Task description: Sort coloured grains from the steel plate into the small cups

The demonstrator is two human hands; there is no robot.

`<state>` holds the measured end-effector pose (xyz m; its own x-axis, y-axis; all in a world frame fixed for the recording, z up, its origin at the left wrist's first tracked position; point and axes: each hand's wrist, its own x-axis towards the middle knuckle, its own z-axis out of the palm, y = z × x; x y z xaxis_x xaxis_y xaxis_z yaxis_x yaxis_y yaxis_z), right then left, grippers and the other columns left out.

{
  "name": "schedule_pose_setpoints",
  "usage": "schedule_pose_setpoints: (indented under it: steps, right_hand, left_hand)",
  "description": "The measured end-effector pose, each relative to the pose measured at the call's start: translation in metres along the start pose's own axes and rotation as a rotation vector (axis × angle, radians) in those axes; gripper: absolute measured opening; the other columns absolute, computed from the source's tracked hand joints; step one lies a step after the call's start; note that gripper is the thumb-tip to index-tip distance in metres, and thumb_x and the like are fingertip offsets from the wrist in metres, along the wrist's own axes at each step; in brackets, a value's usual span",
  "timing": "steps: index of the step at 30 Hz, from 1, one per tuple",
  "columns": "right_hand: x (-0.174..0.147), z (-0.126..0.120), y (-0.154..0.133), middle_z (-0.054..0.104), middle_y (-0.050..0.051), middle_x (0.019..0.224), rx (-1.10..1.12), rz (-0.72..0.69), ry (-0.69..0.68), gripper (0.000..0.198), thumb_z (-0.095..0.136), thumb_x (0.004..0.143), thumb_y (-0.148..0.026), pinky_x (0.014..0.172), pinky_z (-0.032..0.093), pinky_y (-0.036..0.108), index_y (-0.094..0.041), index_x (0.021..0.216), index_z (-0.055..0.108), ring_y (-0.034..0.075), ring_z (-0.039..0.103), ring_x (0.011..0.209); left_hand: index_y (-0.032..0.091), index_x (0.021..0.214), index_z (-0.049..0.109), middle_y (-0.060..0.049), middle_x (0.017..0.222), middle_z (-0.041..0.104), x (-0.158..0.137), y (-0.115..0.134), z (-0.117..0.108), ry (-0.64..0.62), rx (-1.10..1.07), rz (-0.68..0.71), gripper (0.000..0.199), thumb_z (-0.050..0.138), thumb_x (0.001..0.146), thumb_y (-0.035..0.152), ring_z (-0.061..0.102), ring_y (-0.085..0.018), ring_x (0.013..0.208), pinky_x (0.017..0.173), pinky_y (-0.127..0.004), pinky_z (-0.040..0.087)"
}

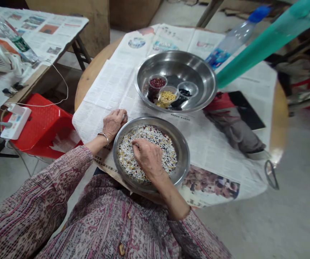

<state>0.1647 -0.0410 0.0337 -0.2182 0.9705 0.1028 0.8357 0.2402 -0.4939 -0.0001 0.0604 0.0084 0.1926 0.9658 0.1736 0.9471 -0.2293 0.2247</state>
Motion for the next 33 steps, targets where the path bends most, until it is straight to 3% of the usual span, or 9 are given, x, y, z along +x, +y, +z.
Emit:
schedule_pose_setpoints:
  steps: [12, 18, 24, 28, 31, 33]
  right_hand:
    - [0.002, 0.004, -0.001, 0.077, 0.003, 0.1, -0.122, -0.035, 0.028, 0.023, 0.053, 0.088, -0.023, 0.068, 0.043, 0.028, -0.024, 0.099, 0.074, 0.019, 0.069, 0.082]
    - [0.004, 0.003, -0.004, 0.076, 0.004, 0.093, -0.195, -0.058, 0.008, 0.022, 0.052, 0.089, -0.023, 0.062, 0.036, 0.027, -0.023, 0.096, 0.073, 0.018, 0.066, 0.076]
    - [0.004, 0.001, -0.007, 0.075, 0.005, 0.088, -0.112, -0.036, -0.005, 0.02, 0.051, 0.087, -0.024, 0.06, 0.033, 0.027, -0.022, 0.089, 0.071, 0.017, 0.063, 0.072]
    - [0.004, -0.003, -0.01, 0.062, -0.001, 0.064, 0.231, 0.148, 0.019, 0.013, 0.055, 0.08, -0.029, 0.055, 0.03, 0.026, -0.022, 0.079, 0.065, 0.013, 0.048, 0.055]
    - [0.008, -0.009, -0.007, 0.042, -0.007, 0.052, 0.762, 0.379, 0.036, 0.011, 0.057, 0.075, -0.032, 0.047, 0.026, 0.024, -0.022, 0.071, 0.055, 0.01, 0.034, 0.046]
    - [0.011, -0.013, -0.002, 0.037, -0.008, 0.054, 1.121, 0.504, 0.004, 0.011, 0.057, 0.073, -0.031, 0.043, 0.025, 0.023, -0.023, 0.071, 0.05, 0.009, 0.03, 0.045]
  left_hand:
    - [0.021, 0.105, 0.059, -0.008, 0.103, 0.066, 0.0, 0.0, 0.0, 0.002, 0.001, 0.002, 0.02, 0.04, 0.099, 0.025, 0.057, -0.02, 0.093, 0.074, -0.032, 0.044]
    - [0.021, 0.104, 0.059, -0.008, 0.102, 0.065, 0.0, -0.001, 0.002, 0.013, -0.017, 0.005, 0.02, 0.04, 0.098, 0.025, 0.057, -0.02, 0.092, 0.074, -0.032, 0.043]
    - [0.02, 0.105, 0.059, -0.008, 0.102, 0.065, -0.001, -0.001, -0.001, 0.003, -0.006, 0.001, 0.02, 0.041, 0.099, 0.026, 0.057, -0.02, 0.094, 0.073, -0.031, 0.044]
    - [0.02, 0.106, 0.059, -0.008, 0.104, 0.066, -0.001, 0.0, -0.003, -0.012, 0.02, -0.001, 0.02, 0.041, 0.099, 0.027, 0.058, -0.02, 0.095, 0.074, -0.031, 0.043]
    - [0.02, 0.106, 0.058, -0.008, 0.104, 0.066, -0.001, 0.0, -0.004, -0.018, 0.009, -0.004, 0.02, 0.041, 0.099, 0.027, 0.058, -0.02, 0.096, 0.075, -0.031, 0.043]
    - [0.021, 0.105, 0.058, -0.008, 0.104, 0.066, -0.002, -0.001, -0.005, -0.018, 0.001, -0.004, 0.018, 0.042, 0.098, 0.026, 0.059, -0.02, 0.096, 0.075, -0.031, 0.043]
